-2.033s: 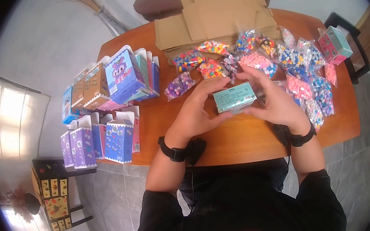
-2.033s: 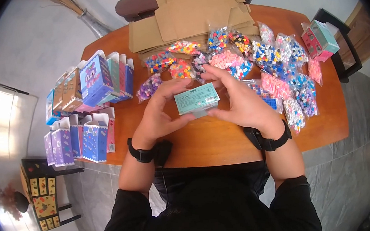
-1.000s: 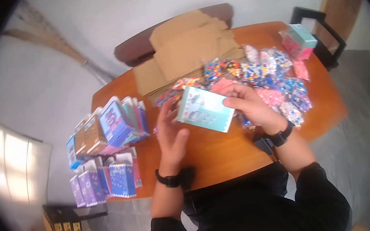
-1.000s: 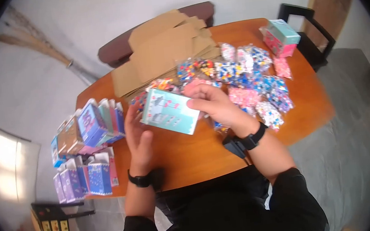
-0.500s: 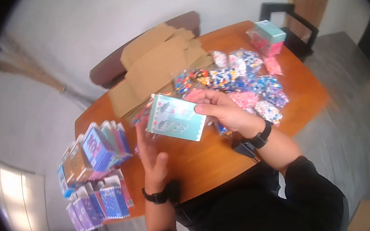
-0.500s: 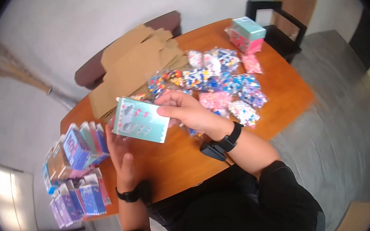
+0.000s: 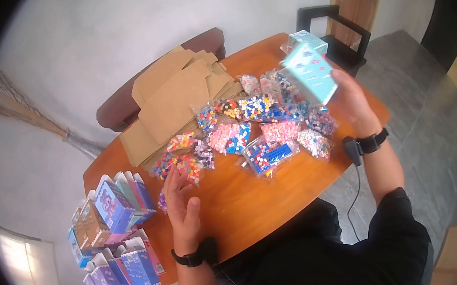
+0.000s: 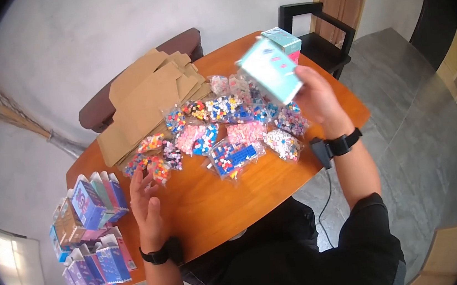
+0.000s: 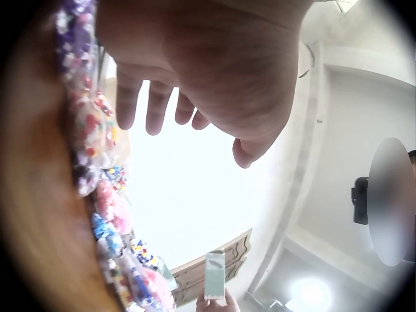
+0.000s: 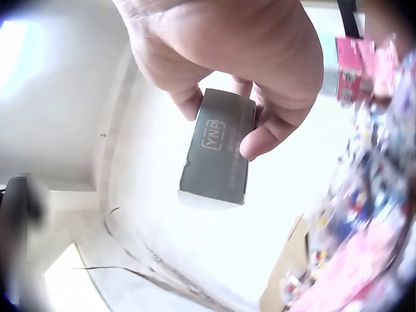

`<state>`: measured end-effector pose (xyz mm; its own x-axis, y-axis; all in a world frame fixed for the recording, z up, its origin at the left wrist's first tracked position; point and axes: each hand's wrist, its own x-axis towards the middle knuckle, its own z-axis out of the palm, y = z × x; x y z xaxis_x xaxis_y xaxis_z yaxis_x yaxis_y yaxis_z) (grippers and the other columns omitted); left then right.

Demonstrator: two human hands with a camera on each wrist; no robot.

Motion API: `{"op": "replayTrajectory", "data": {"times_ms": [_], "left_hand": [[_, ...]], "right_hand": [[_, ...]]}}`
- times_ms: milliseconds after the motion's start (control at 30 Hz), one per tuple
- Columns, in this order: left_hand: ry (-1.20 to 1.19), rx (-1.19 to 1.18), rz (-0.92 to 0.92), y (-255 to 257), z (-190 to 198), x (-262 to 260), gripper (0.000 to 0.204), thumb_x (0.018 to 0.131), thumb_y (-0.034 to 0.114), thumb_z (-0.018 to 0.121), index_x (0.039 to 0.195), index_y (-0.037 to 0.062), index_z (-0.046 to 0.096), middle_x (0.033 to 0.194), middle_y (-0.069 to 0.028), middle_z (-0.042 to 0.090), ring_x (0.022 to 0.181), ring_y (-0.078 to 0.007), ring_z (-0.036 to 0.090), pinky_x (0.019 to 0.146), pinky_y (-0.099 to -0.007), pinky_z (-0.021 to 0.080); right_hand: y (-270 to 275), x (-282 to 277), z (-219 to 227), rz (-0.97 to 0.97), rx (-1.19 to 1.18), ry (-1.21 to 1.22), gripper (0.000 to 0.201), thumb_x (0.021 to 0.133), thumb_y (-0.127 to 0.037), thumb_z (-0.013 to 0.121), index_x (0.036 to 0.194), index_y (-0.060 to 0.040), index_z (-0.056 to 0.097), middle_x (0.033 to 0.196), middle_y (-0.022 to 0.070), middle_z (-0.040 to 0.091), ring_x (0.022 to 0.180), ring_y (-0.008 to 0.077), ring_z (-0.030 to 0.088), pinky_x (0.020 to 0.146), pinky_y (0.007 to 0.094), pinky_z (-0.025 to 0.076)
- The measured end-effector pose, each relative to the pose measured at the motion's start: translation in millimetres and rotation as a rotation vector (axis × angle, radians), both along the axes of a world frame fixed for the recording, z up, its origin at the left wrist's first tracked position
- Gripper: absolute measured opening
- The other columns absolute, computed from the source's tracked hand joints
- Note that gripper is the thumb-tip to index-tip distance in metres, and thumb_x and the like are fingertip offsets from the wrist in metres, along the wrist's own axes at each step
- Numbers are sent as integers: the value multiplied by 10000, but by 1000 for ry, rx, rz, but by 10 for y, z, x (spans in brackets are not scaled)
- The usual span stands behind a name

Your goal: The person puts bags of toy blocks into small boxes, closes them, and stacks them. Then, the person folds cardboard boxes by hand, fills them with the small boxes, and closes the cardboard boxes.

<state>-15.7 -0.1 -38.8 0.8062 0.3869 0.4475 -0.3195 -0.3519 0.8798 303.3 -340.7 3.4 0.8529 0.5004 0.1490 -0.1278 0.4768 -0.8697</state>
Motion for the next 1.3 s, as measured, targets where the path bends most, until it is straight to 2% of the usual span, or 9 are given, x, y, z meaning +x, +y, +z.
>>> {"op": "replayTrajectory", "data": {"times_ms": [133, 167, 467, 667, 733, 933, 1033, 1133, 1300], "left_hand": [[62, 31, 12, 10, 37, -24, 648, 940, 349, 628, 1473, 46, 420, 1574, -144, 311, 1334, -277, 459, 1028, -392, 406], [64, 44, 5, 17, 24, -16, 630, 937, 336, 629, 1462, 47, 435, 1569, -141, 326, 1325, -265, 462, 1021, -381, 411], [92, 104, -2, 29, 2, 13, 576, 926, 308, 642, 1414, 45, 484, 1538, -120, 393, 1262, -218, 488, 973, -339, 444], [120, 114, 4, 30, 0, 19, 562, 921, 303, 654, 1400, 50, 502, 1522, -109, 415, 1217, -204, 511, 953, -328, 457], [128, 122, 1, 34, -14, 23, 556, 922, 298, 655, 1396, 50, 503, 1517, -109, 422, 1219, -204, 512, 951, -327, 458], [120, 124, 6, 30, -25, 19, 511, 924, 258, 660, 1365, 44, 516, 1508, -114, 431, 1233, -208, 510, 955, -323, 455], [135, 105, 4, 26, -27, 6, 507, 922, 239, 663, 1367, 47, 515, 1506, -114, 433, 1255, -216, 502, 967, -326, 449], [170, 89, 6, 29, -12, -13, 498, 920, 218, 663, 1367, 52, 518, 1506, -114, 433, 1284, -225, 489, 982, -333, 442], [187, 111, -4, 13, 4, -12, 481, 908, 185, 671, 1350, 49, 539, 1486, -124, 460, 1343, -246, 460, 1002, -346, 436]], "right_hand": [[-654, 607, -325, -181, -52, 71, 485, 1014, -290, 480, 1359, 50, 487, 1342, 157, 581, 1213, 280, 569, 1039, 413, 428], [-709, 620, -306, -316, -100, 88, 344, 999, -290, 550, 1187, -9, 619, 1093, 72, 681, 996, 180, 647, 885, 355, 508], [-1051, 1114, -619, -590, -516, 271, 315, 874, -339, 665, 1057, -84, 644, 921, 18, 639, 785, 142, 576, 725, 314, 467], [-1042, 1191, -609, -640, -784, 199, 408, 860, -342, 679, 1116, -26, 648, 1019, 79, 675, 921, 206, 628, 792, 351, 503], [-1073, 1298, -635, -598, -1140, -138, 586, 829, -366, 709, 1261, 10, 587, 1145, 151, 665, 1059, 257, 630, 901, 358, 499], [-825, 1235, -670, -623, -1352, -382, 929, 718, -440, 784, 1447, 5, 419, 1363, 234, 542, 1260, 349, 542, 1067, 378, 426], [-720, 1142, -578, -596, -1519, -434, 993, 692, -426, 824, 1438, 69, 395, 1346, 262, 555, 1237, 340, 564, 1035, 384, 458], [-740, 1123, -648, -745, -1486, -512, 1025, 639, -366, 845, 1446, 67, 385, 1360, 268, 534, 1248, 367, 550, 1033, 389, 466], [-764, 1025, -608, -704, -1432, -477, 1003, 617, -353, 837, 1449, 11, 411, 1389, 240, 506, 1295, 384, 494, 1087, 406, 415]]}}
